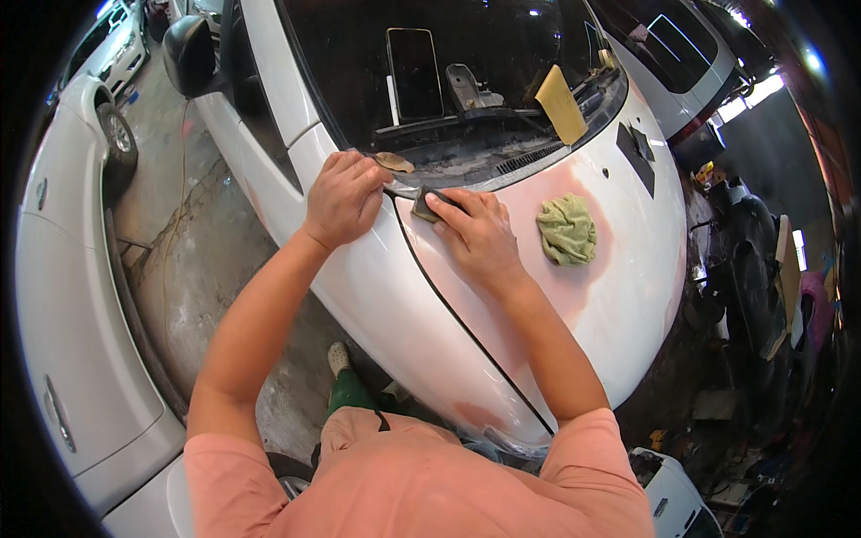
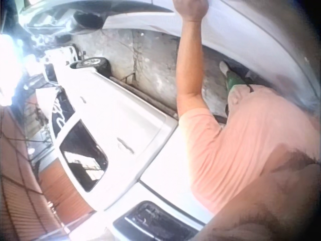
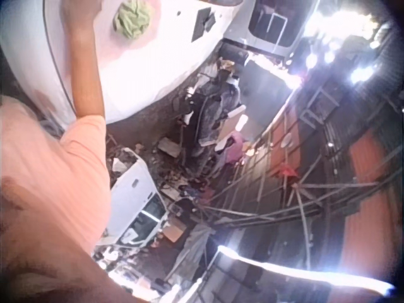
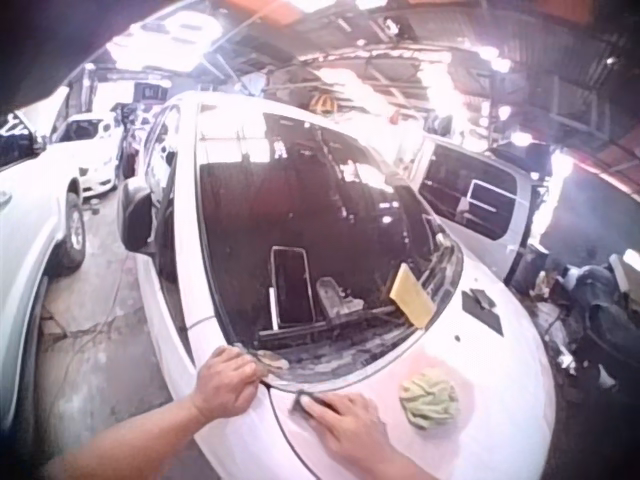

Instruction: The person sands the hood of a white car using a sanding block and a cloth, frequently dipping the block into a bucket of water.

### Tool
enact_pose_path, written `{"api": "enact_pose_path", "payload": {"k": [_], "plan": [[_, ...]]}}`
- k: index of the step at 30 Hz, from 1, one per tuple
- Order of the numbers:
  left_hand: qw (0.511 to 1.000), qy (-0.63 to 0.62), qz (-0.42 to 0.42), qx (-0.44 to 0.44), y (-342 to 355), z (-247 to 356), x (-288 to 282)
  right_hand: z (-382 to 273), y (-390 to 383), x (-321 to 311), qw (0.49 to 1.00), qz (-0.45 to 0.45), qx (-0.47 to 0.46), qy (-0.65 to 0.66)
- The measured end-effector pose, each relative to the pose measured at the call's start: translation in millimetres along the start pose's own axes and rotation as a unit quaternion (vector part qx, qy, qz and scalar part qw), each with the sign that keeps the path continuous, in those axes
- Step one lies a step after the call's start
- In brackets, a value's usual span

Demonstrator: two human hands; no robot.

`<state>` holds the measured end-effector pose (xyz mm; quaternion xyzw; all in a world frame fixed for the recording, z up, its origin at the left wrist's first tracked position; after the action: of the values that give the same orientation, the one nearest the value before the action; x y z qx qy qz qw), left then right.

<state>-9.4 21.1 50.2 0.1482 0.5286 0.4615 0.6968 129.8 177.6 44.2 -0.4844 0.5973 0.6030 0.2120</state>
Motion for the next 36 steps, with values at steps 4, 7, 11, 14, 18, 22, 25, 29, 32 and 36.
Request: {"api": "enact_pose_path", "payload": {"k": [4, 7, 11, 14, 18, 22, 25, 29, 32, 36], "plan": [[1.000, 0.018, 0.010, -0.002, -0.4, 2.4, -4.4, -2.9, -97.7, -27.2, 1.000, -0.028, 0.007, 0.001], [1.000, 0.021, 0.009, 0.015, 2.8, 5.8, 0.6, 3.7, -102.4, -35.6, 1.000, -0.017, 0.017, 0.005], [1.000, 0.003, -0.001, -0.002, -0.5, 2.9, 1.9, 26.3, -17.0, -18.7, 0.999, 0.021, 0.037, 0.008], [1.000, 0.008, -0.005, -0.007, -2.0, 0.0, 0.6, 18.3, -34.2, -18.6, 0.999, 0.013, 0.034, -0.005], [1.000, -0.002, 0.006, 0.006, -0.4, 4.7, -3.1, -9.1, -95.6, -33.6, 1.000, 0.006, 0.022, -0.014], [1.000, 0.002, 0.002, 0.010, 1.4, 7.4, 3.6, 32.3, -49.7, -25.4, 0.997, 0.029, 0.064, -0.017], [1.000, 0.023, -0.010, -0.019, 2.9, 9.0, 0.5, 54.2, -19.5, -23.4, 0.993, 0.061, 0.098, -0.014], [0.988, -0.113, -0.020, -0.108, 9.5, 43.6, 7.9, 77.7, -34.2, -58.7, 0.955, 0.209, 0.206, 0.043], [0.879, -0.375, -0.174, -0.237, 21.1, 82.4, 88.3, 90.8, -40.3, -77.7, 0.924, 0.297, 0.228, 0.070], [0.730, -0.506, -0.233, -0.396, 36.8, 153.1, 111.5, 74.7, -51.2, -83.6, 0.858, 0.396, 0.321, 0.057]]}}
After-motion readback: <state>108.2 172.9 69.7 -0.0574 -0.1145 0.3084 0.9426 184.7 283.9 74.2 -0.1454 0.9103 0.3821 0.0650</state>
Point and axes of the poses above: each hand's wrist, its own y-axis towards the middle knuckle, its own x-axis out of the palm, z = x × y, the point moved 8 cm from there along y, towards the middle knuckle, and after that the axes turned 13 degrees about -x, right-handed, at the moved point
